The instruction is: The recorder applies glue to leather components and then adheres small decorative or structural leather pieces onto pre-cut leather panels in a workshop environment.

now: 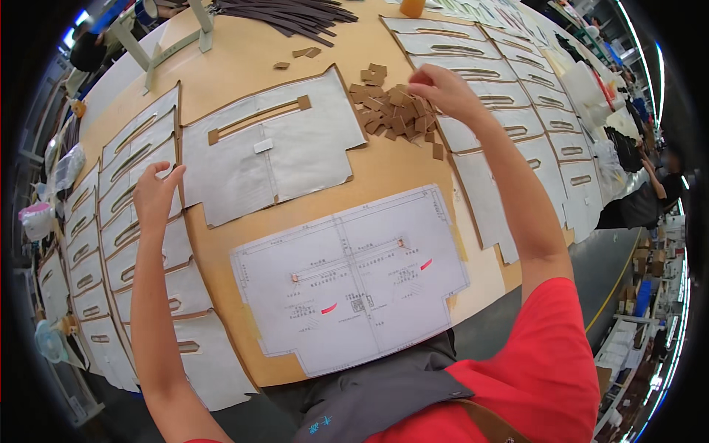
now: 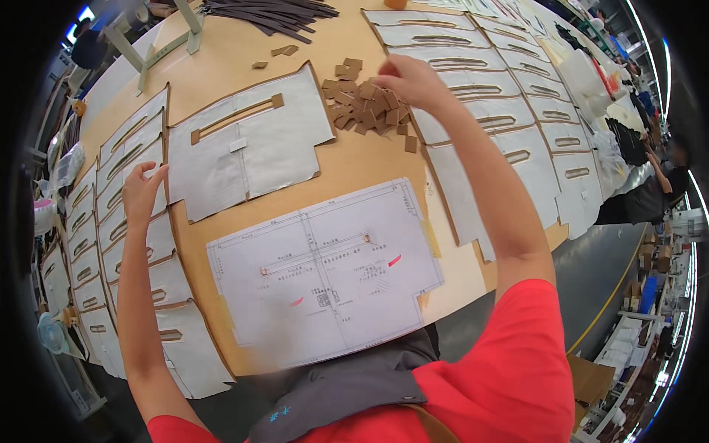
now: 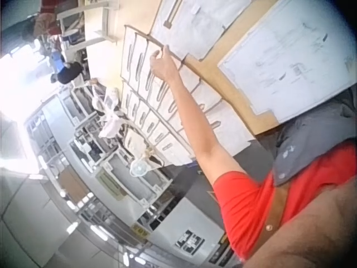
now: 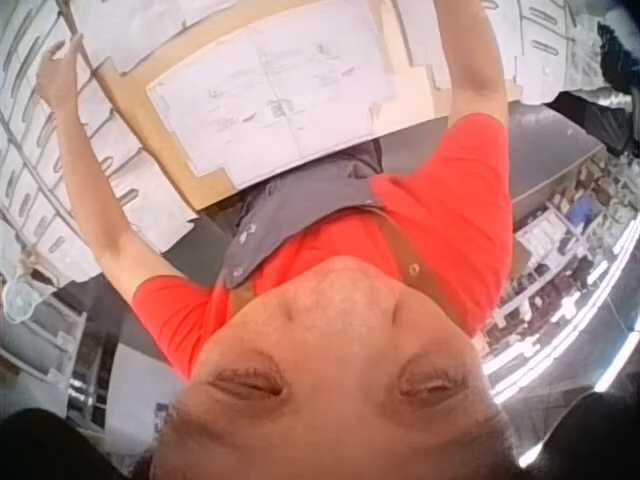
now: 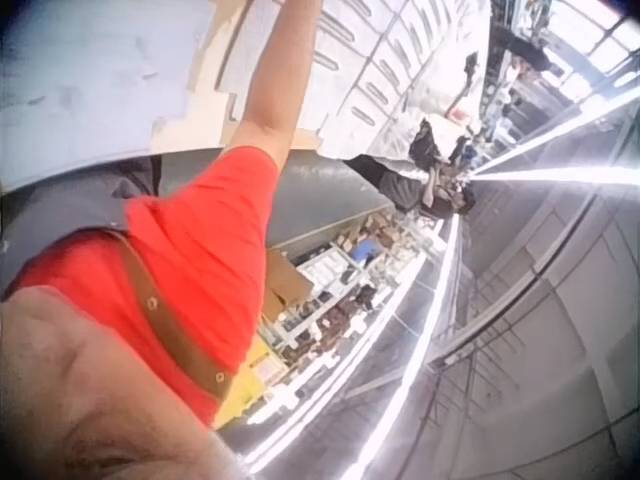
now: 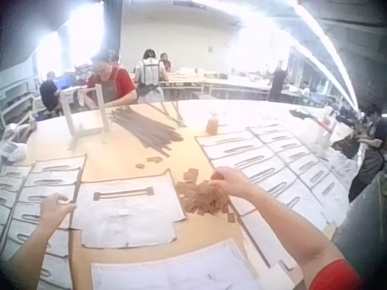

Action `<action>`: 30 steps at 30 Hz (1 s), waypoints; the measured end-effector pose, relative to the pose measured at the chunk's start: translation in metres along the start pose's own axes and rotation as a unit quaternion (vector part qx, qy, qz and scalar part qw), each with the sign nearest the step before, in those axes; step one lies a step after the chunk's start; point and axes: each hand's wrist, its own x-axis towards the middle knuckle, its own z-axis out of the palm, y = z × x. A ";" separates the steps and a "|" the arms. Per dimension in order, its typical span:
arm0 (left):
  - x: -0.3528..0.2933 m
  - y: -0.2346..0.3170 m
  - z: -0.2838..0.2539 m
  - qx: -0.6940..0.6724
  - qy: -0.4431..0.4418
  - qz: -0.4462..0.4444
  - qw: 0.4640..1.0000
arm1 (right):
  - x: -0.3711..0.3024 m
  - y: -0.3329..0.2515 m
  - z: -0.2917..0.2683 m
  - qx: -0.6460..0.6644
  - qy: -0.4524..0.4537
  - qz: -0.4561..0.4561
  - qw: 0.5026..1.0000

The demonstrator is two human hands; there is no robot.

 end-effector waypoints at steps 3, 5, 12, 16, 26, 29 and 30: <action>-0.032 0.026 -0.023 -0.117 -0.079 -0.042 0.989 | -0.050 0.041 -0.045 0.069 -0.162 0.061 0.982; -0.058 0.032 -0.026 -0.150 -0.083 -0.028 0.985 | -0.075 0.043 -0.043 0.025 -0.178 0.031 0.983; -0.149 0.158 -0.027 -0.323 -0.153 0.042 0.933 | -0.126 0.048 -0.054 -0.175 -0.095 -0.076 0.977; -0.194 0.226 -0.023 -0.431 -0.167 0.133 0.877 | -0.162 0.043 -0.103 0.073 -0.042 -0.002 0.996; -0.255 0.332 -0.061 -0.566 -0.146 0.178 0.792 | -0.228 -0.103 -0.140 0.075 0.052 -0.164 0.982; -0.253 0.276 -0.079 -0.606 -0.184 0.049 0.773 | -0.221 -0.060 -0.135 0.058 -0.085 -0.034 0.994; -0.253 0.252 -0.084 -0.632 -0.214 -0.033 0.744 | -0.219 -0.041 -0.127 0.067 -0.090 -0.039 0.993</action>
